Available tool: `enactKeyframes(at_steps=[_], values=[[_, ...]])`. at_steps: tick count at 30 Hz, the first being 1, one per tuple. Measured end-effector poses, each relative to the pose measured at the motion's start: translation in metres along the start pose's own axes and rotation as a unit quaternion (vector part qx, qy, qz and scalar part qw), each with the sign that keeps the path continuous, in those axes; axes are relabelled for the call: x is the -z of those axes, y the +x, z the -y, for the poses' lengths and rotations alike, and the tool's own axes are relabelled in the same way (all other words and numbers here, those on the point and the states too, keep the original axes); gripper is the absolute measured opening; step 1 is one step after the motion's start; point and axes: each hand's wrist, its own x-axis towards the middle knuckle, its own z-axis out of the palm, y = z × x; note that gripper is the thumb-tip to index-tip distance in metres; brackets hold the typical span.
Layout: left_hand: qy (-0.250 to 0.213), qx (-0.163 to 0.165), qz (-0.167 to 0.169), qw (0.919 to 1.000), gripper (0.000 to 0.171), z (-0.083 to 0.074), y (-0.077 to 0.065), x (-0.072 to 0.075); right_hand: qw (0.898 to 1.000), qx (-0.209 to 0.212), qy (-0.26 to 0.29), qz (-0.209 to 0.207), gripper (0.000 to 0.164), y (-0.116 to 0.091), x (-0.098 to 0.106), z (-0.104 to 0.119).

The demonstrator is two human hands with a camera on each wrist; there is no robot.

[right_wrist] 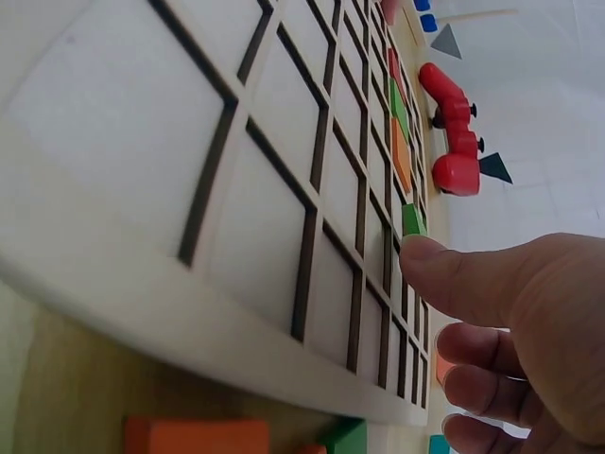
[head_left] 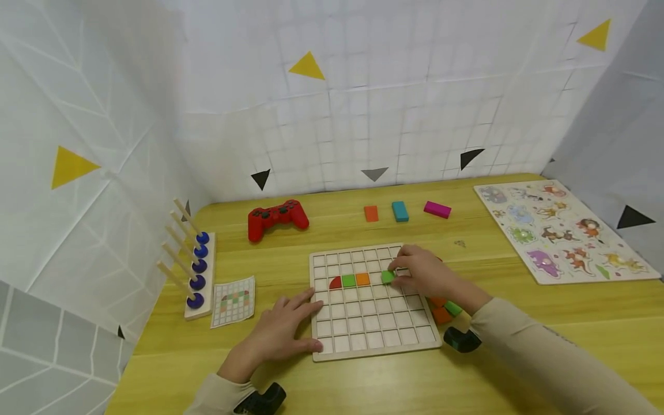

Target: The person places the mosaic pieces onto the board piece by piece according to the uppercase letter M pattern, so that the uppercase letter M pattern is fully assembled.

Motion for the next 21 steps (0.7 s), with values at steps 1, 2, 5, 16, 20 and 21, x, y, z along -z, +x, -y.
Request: enactKeyframes(at_steps=[1,2,5,16,20,21], values=[[0.001,-0.001,-0.001,1.0000,0.073,0.000,0.000,0.000,1.000,0.000,0.002,0.001,0.022,0.000,0.000,0.001],[0.002,-0.001,-0.001,1.0000,0.073,0.000,0.000,0.000,1.000,0.000,0.004,0.001,0.022,0.001,-0.001,0.002],[0.003,-0.001,-0.002,1.0000,0.073,0.000,0.000,0.000,1.000,0.006,0.007,0.003,0.023,0.003,-0.003,0.003],[0.005,-0.004,-0.005,1.0000,0.073,-0.002,-0.002,0.000,1.000,0.008,-0.015,-0.005,0.023,0.008,-0.009,0.010],[0.005,-0.002,-0.003,1.0000,0.073,-0.001,-0.001,0.000,1.000,0.009,-0.019,-0.008,0.023,0.010,-0.011,0.012],[0.005,-0.002,-0.003,1.0000,0.073,-0.001,-0.001,0.000,1.000,0.007,-0.020,-0.008,0.023,0.010,-0.011,0.012]])
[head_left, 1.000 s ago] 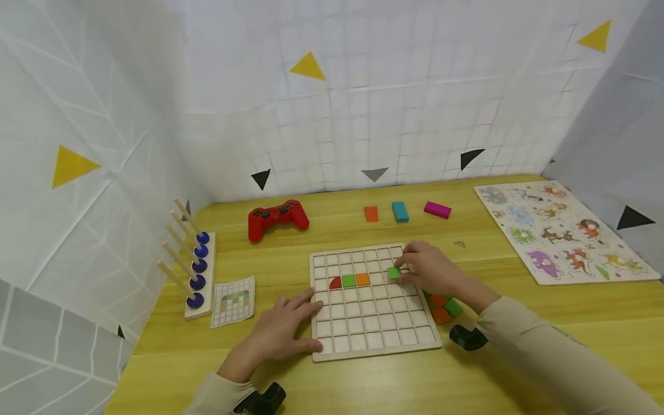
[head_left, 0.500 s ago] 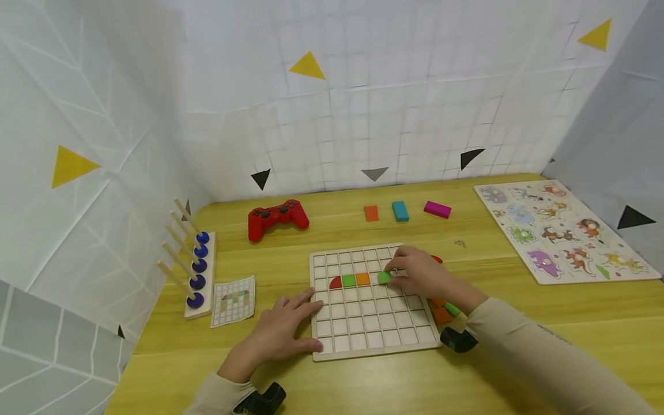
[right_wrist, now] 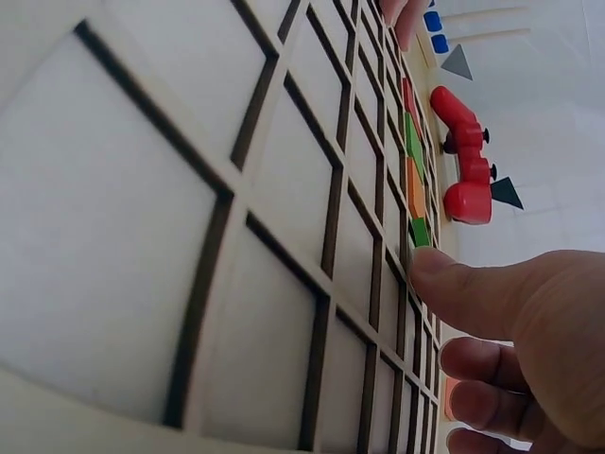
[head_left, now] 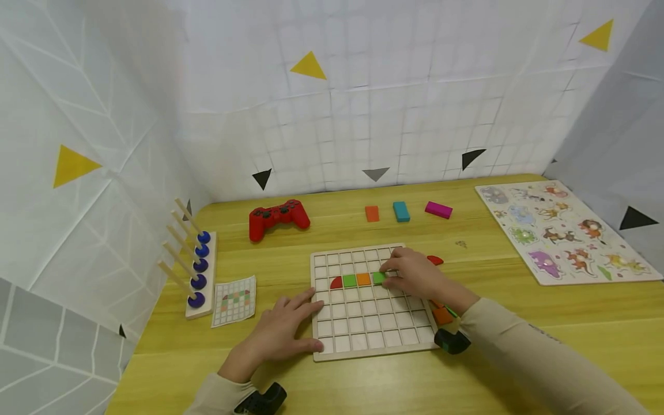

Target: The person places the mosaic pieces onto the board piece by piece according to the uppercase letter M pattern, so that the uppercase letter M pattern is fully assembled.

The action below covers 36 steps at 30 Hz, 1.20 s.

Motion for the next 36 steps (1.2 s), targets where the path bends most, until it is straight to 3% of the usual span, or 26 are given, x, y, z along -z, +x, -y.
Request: enactKeyframes(at_steps=[36], values=[[0.004,-0.009,-0.002,1.0000,0.074,0.0002,-0.0010,0.0001,1.000,-0.015,0.002,0.002,0.027,0.0030,-0.0021,0.0041]])
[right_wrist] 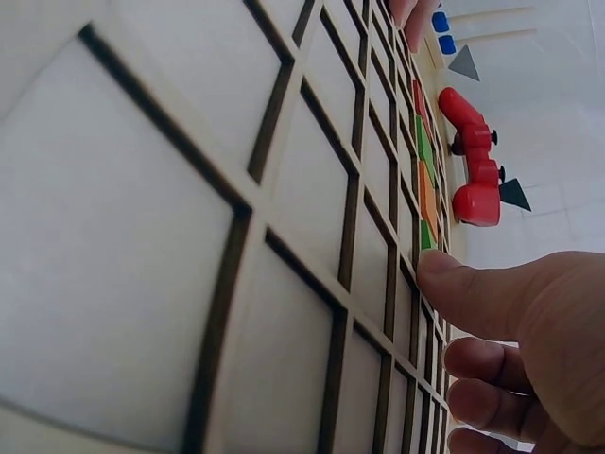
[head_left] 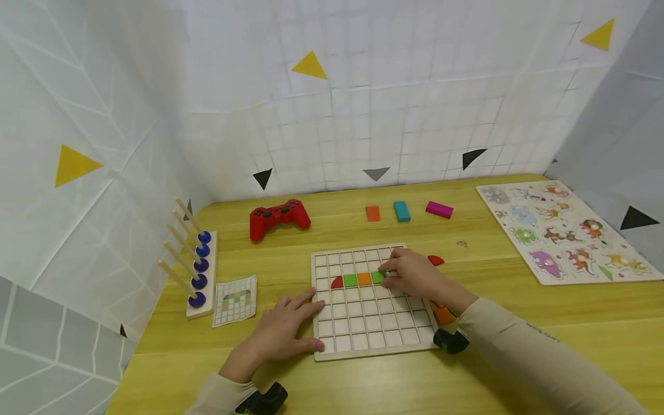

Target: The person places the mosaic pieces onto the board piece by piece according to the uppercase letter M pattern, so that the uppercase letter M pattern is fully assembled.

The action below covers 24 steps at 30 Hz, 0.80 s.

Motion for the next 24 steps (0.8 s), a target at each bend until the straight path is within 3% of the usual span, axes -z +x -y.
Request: enactKeyframes(at_steps=[7,14,20,24], values=[[-0.004,0.004,0.001,1.0000,0.073,0.000,0.000,0.000,1.000,0.012,0.000,-0.008,0.028,-0.003,0.002,-0.005],[0.001,0.008,0.002,1.0000,0.073,0.002,-0.001,0.001,0.999,-0.013,0.008,-0.030,0.026,-0.010,0.011,-0.017],[-0.005,0.007,-0.002,1.0000,0.073,0.002,-0.003,0.002,0.999,0.025,0.022,-0.007,0.026,-0.006,-0.001,-0.013],[-0.006,0.003,0.002,1.0000,0.074,0.001,-0.001,0.000,0.999,0.032,0.023,-0.029,0.022,-0.009,-0.002,-0.012]])
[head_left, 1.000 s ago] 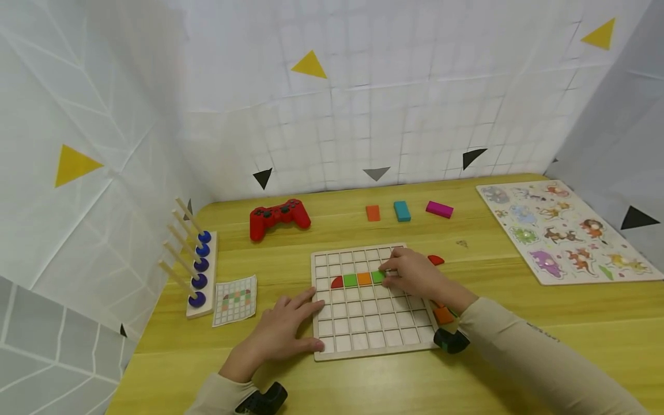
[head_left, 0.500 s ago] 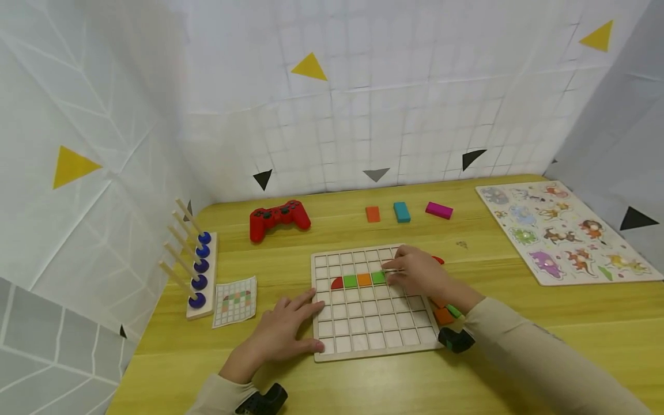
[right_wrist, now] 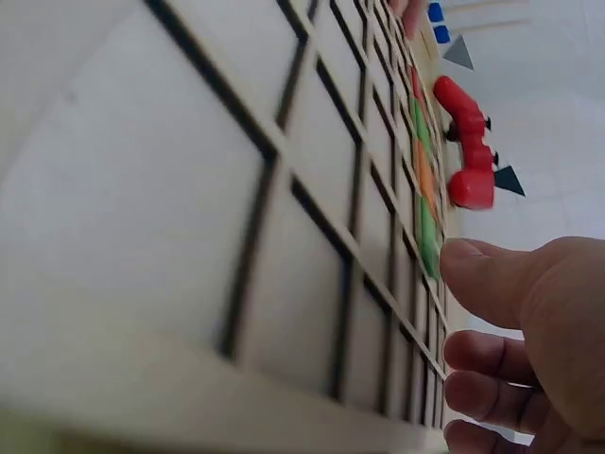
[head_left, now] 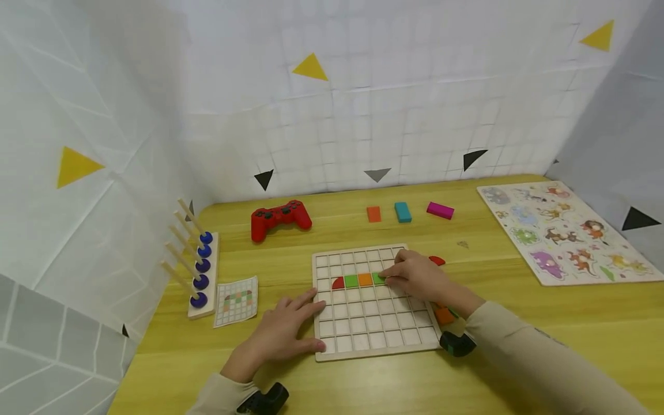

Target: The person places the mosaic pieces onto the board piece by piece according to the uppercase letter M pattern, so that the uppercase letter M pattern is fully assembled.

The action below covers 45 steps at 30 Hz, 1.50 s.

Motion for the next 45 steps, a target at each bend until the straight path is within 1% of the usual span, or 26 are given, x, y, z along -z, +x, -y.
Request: enactKeyframes(at_steps=[3,7,9,11,13,16,19,22,28,38,45], values=[[0.006,0.001,0.002,1.0000,0.073,0.000,0.001,-0.001,0.999,-0.027,0.016,-0.012,0.021,-0.005,0.012,-0.010],[0.010,0.001,0.000,0.9999,0.073,0.000,0.001,0.000,0.994,-0.108,0.019,-0.012,0.025,-0.016,0.035,-0.038],[0.012,0.004,-0.002,0.9999,0.073,0.001,-0.001,0.001,0.990,-0.139,0.020,0.004,0.028,-0.023,0.041,-0.054],[0.015,0.008,-0.003,0.9999,0.073,0.002,-0.002,0.002,0.988,-0.153,0.027,0.022,0.030,-0.028,0.041,-0.066],[0.015,0.011,-0.002,0.9998,0.074,0.003,-0.003,0.003,0.987,-0.155,0.037,0.031,0.031,-0.031,0.039,-0.074],[0.011,0.007,-0.002,0.9999,0.074,0.003,-0.003,0.003,0.986,-0.157,0.041,0.021,0.030,-0.034,0.034,-0.078],[0.007,0.006,-0.001,1.0000,0.074,0.003,-0.002,0.002,0.987,-0.156,0.027,0.003,0.028,-0.034,0.031,-0.078],[0.007,0.009,0.001,0.9999,0.074,0.003,-0.001,0.001,0.988,-0.150,0.019,-0.005,0.026,-0.035,0.028,-0.076],[0.009,0.010,0.006,0.9999,0.073,0.002,0.002,0.000,0.992,-0.126,0.000,-0.026,0.022,-0.034,0.023,-0.066],[0.012,0.007,0.003,0.9999,0.073,0.002,0.003,0.000,0.996,-0.090,0.024,-0.012,0.021,-0.024,0.012,-0.027],[0.009,0.010,0.005,0.9999,0.073,0.001,0.004,-0.002,0.997,-0.076,0.017,-0.021,0.016,-0.019,0.001,-0.015]])
